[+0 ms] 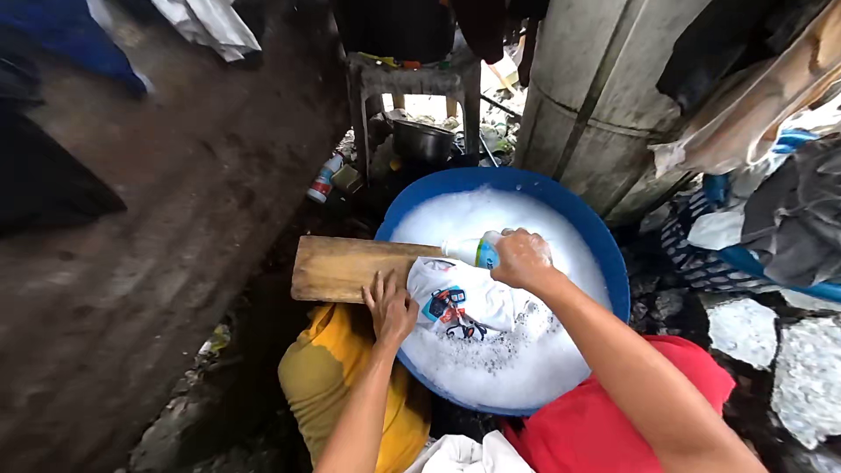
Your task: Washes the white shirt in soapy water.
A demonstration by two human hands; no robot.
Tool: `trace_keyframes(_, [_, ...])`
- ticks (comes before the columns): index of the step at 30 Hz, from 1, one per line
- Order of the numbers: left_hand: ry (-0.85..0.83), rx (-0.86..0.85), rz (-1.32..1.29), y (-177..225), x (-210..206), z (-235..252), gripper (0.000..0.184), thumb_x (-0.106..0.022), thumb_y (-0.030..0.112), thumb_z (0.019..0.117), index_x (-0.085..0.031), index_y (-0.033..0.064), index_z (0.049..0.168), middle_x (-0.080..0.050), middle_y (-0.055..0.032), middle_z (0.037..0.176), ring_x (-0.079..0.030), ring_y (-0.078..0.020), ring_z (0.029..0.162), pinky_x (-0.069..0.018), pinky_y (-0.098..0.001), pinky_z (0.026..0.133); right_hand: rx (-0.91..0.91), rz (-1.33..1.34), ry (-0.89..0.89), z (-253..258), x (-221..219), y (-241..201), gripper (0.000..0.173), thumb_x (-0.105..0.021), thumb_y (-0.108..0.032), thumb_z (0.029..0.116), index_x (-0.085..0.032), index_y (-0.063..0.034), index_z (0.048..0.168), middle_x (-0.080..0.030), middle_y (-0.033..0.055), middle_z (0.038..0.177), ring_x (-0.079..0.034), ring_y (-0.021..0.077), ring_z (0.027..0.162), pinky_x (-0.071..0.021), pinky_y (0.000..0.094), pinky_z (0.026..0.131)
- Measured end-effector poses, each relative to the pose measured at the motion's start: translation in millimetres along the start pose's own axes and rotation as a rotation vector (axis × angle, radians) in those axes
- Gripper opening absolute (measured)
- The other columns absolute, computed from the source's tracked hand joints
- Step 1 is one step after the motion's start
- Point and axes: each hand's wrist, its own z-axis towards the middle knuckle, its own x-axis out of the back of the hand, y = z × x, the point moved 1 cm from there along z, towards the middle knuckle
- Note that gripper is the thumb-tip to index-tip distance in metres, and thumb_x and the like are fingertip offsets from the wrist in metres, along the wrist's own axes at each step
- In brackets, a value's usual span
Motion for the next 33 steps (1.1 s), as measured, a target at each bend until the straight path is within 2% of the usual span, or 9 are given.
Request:
trace_keyframes(4, [0.014,0.018,0.041,6.4,-9.0,-2.1,0.025,-0.056,0.017,0.0966,-0.074,0.0008,0.099,-0.048,-0.0112,0.156,-0.023,-0.0386,0.154,-0.0041,-0.0706,0.120,0.030,-0.063,0.040,4.9,-17.9,-6.0,0.045,-0.077,-0.009,0.0807,-0.066,-0.0054,0.125,-0.067,0.0237,0.116,-0.061,0.0446,0.116,-0.0478,0.0619,0.088])
trace_keyframes(8, [-0.220,-0.042,0.115,1.3,12.2,0.5,0.026,-0.053,0.021,0.1038,-0.072,0.0043,0.111,-0.040,-0.0070,0.162,-0.020,-0.0341,0.156,-0.0077,-0.0663,0.122,0.046,-0.136,0.046,12.6,-26.8,-9.0,0.043,-0.076,-0.003,0.0800,-0.068,-0.0029,0.122,-0.068,0.0247,0.116,-0.062,0.0448,0.116,-0.0471,0.0613,0.088])
trace_keyframes(11, [-0.129,-0.126,0.081,-8.9,5.5,-3.5,0.026,-0.052,0.020,0.1040,-0.073,0.0034,0.108,-0.045,-0.0081,0.159,-0.024,-0.0354,0.155,-0.0088,-0.0665,0.122,0.048,-0.172,0.057,13.2,-29.5,-13.1,0.042,-0.076,0.000,0.0790,-0.069,-0.0018,0.120,-0.068,0.0247,0.116,-0.062,0.0448,0.114,-0.0471,0.0606,0.088])
trace_keyframes(16, [-0.030,-0.134,0.022,-11.3,-0.3,-4.9,0.025,-0.054,0.018,0.1015,-0.073,0.0020,0.099,-0.052,-0.0085,0.154,-0.031,-0.0346,0.152,-0.0119,-0.0641,0.122,0.061,-0.192,0.089,9.5,-32.2,-15.9,0.039,-0.073,0.004,0.0796,-0.069,-0.0004,0.118,-0.069,0.0247,0.113,-0.064,0.0447,0.111,-0.0476,0.0596,0.086])
trace_keyframes(24, [-0.025,-0.132,0.010,-10.6,0.6,-4.8,0.024,-0.055,0.018,0.1016,-0.073,0.0020,0.098,-0.051,-0.0068,0.155,-0.030,-0.0330,0.153,-0.0122,-0.0624,0.123,0.036,-0.241,0.097,4.9,-33.3,-15.6,0.036,-0.072,0.001,0.0819,-0.069,-0.0005,0.118,-0.069,0.0235,0.115,-0.063,0.0426,0.113,-0.0472,0.0579,0.087])
trace_keyframes(27, [-0.022,-0.146,-0.001,-11.5,1.0,-4.8,0.025,-0.055,0.017,0.1010,-0.073,0.0004,0.099,-0.052,-0.0093,0.154,-0.031,-0.0345,0.152,-0.0124,-0.0633,0.122,0.029,-0.204,0.133,4.6,-34.3,-10.7,0.034,-0.073,0.003,0.0810,-0.070,0.0021,0.115,-0.069,0.0262,0.112,-0.064,0.0456,0.111,-0.0474,0.0608,0.087])
trace_keyframes(33, [0.003,-0.161,-0.020,-12.8,-0.1,-4.8,0.025,-0.055,0.016,0.1003,-0.073,-0.0011,0.096,-0.053,-0.0102,0.152,-0.033,-0.0357,0.151,-0.0132,-0.0641,0.122,-0.046,-0.209,0.106,8.9,-32.8,-0.9,0.034,-0.072,0.002,0.0841,-0.069,0.0017,0.118,-0.069,0.0260,0.116,-0.062,0.0446,0.116,-0.0461,0.0602,0.090])
